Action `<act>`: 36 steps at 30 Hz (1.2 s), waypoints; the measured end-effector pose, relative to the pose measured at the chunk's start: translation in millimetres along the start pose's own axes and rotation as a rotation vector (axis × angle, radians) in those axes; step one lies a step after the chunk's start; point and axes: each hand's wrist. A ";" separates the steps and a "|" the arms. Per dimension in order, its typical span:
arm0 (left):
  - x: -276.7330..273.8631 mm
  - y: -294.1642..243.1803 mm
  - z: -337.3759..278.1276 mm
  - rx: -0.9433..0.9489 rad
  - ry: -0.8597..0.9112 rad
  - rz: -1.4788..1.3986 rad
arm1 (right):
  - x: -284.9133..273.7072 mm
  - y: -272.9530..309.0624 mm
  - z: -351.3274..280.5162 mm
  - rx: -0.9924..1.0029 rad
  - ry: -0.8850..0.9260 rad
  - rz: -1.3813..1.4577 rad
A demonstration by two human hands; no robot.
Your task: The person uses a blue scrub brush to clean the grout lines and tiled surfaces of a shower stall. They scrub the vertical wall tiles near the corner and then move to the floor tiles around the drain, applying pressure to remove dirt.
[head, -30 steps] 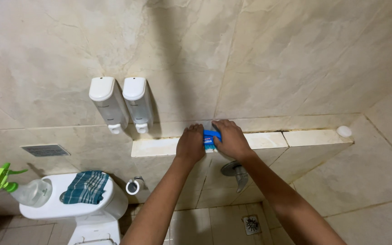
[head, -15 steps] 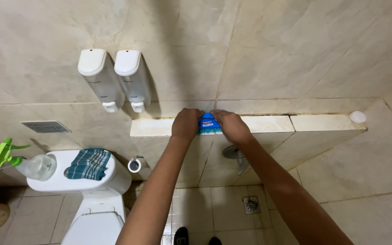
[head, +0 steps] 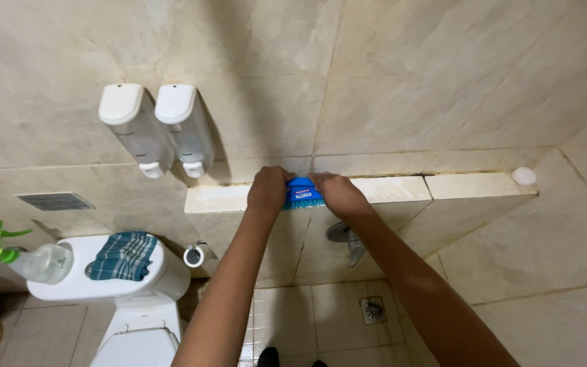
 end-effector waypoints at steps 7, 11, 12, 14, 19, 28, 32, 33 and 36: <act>14.7 26.0 7.8 0.195 0.049 0.026 | -7.5 9.8 -5.1 0.033 -0.008 -0.019; 11.8 33.3 16.0 0.303 0.090 -0.021 | -0.7 15.7 -10.5 0.147 -0.032 -0.084; 6.9 34.8 18.8 0.345 0.135 -0.006 | 2.2 17.9 -10.6 0.149 -0.049 -0.118; -3.5 30.2 22.1 0.354 0.191 -0.118 | 20.3 4.0 -9.4 0.155 -0.163 -0.146; -4.8 38.1 10.9 0.252 0.318 -0.377 | -6.9 60.8 -36.6 0.493 -0.115 -0.003; 46.7 -48.4 -2.8 0.799 0.414 -0.561 | -30.1 44.3 -167.7 0.514 -0.408 -0.303; 65.9 -117.7 -21.6 0.788 0.629 -0.566 | -63.6 51.8 -233.3 0.786 -0.331 -0.288; 77.5 -126.0 -29.8 0.792 0.632 -0.602 | -65.8 51.1 -249.2 0.811 -0.331 -0.276; 112.0 -157.3 -45.2 0.886 0.678 -0.681 | -62.4 36.7 -297.1 0.819 -0.425 -0.362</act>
Point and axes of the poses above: each hand's wrist, its own z-axis towards the middle knuckle, its own x-axis out of the palm, y = z × x, and after that the axes turned 12 degrees about x, right-handed
